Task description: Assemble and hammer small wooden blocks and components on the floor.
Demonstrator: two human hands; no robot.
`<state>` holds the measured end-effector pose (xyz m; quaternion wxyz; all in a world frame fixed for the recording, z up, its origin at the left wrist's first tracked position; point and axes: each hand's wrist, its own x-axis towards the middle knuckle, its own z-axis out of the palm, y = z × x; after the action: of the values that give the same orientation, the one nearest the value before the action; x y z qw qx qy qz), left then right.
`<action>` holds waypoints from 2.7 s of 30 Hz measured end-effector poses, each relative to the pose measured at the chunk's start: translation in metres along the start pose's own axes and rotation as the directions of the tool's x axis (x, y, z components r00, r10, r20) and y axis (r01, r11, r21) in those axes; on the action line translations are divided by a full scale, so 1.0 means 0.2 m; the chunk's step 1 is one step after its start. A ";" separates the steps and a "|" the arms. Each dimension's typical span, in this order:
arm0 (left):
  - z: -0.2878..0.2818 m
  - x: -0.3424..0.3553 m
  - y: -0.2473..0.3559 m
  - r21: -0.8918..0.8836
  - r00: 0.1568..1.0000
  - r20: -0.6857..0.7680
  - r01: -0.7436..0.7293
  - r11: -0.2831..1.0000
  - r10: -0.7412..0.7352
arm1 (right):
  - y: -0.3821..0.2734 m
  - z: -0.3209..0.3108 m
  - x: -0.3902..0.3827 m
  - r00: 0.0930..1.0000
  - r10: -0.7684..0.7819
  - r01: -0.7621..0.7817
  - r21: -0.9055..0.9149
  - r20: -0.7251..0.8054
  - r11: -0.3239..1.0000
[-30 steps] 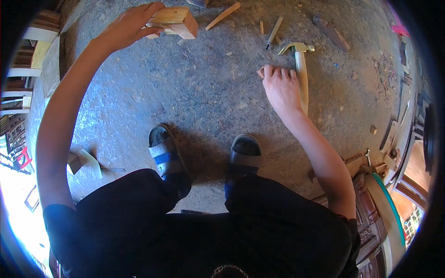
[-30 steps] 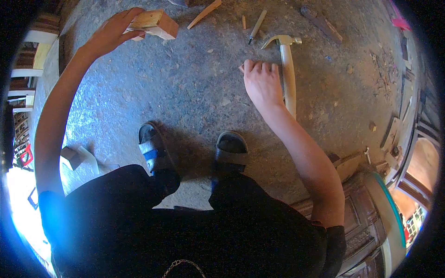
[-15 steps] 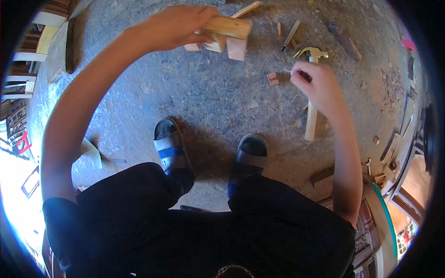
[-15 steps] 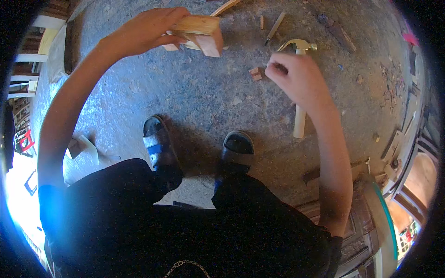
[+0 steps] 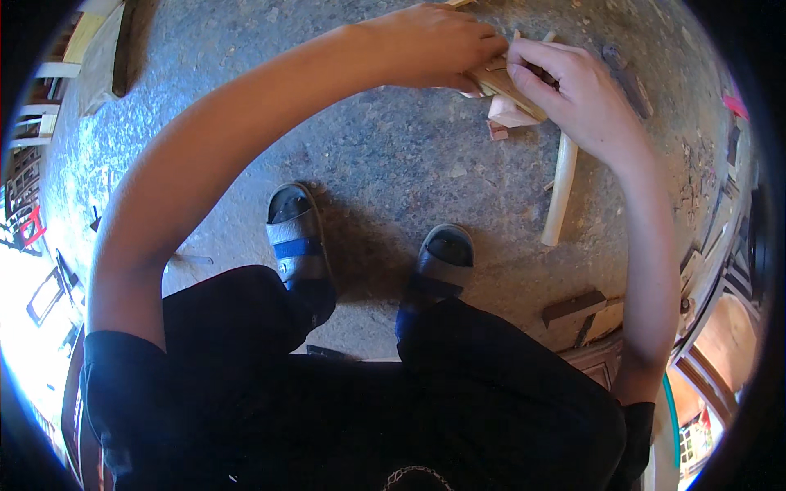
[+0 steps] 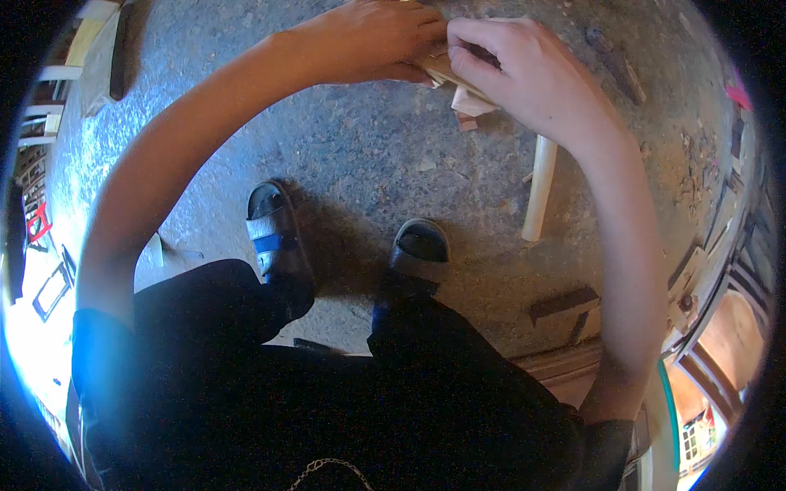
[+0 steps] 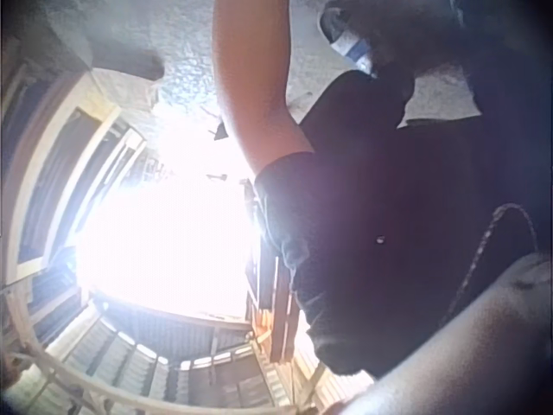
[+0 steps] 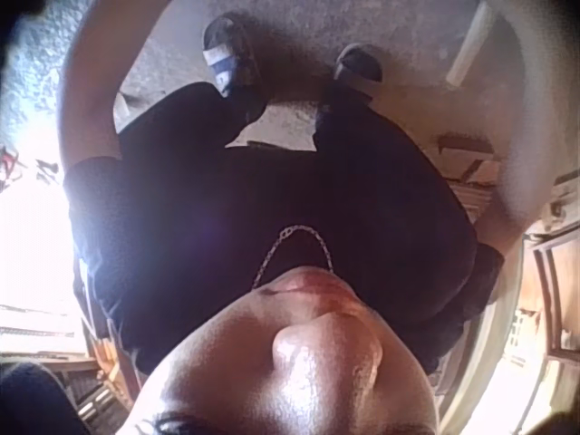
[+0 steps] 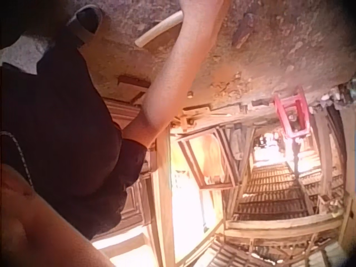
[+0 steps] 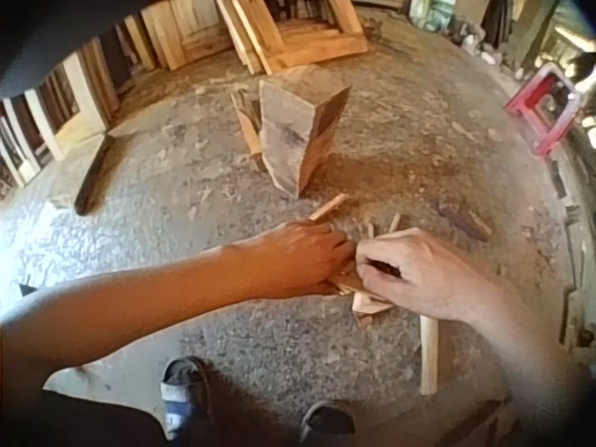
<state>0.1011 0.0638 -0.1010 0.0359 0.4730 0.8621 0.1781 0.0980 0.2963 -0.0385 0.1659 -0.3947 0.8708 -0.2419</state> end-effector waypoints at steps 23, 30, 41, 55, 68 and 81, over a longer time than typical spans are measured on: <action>-0.04 -0.01 -0.13 -0.095 0.972 0.048 -0.223 0.970 0.228 | -0.03 0.00 0.04 0.998 0.017 -0.018 0.029 0.062 0.999; -0.05 -0.02 -0.13 -0.134 0.962 -0.020 -0.271 0.953 0.271 | -0.04 0.01 0.03 0.995 0.046 -0.042 -0.041 0.093 0.998; -0.07 -0.04 -0.09 -0.182 0.984 0.009 -0.173 0.968 0.177 | -0.09 -0.01 0.06 0.984 0.015 -0.011 -0.021 0.179 1.000; -0.12 -0.06 -0.08 -0.265 0.986 -0.073 -0.161 0.951 0.147 | -0.11 -0.01 0.06 0.986 0.020 -0.011 -0.055 0.164 0.998; -0.09 -0.07 -0.08 -0.288 0.992 -0.088 -0.108 0.952 0.085 | -0.09 0.06 0.03 0.996 -0.072 0.083 -0.288 0.047 0.954; -0.06 -0.08 -0.09 -0.372 0.993 -0.111 -0.072 0.925 0.033 | -0.16 0.18 0.07 0.950 0.234 -0.232 0.031 -0.207 0.972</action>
<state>0.0930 0.0394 -0.0984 0.0767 0.4705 0.7999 0.3646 0.1258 0.2574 -0.0511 0.1020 -0.2609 0.9230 -0.2638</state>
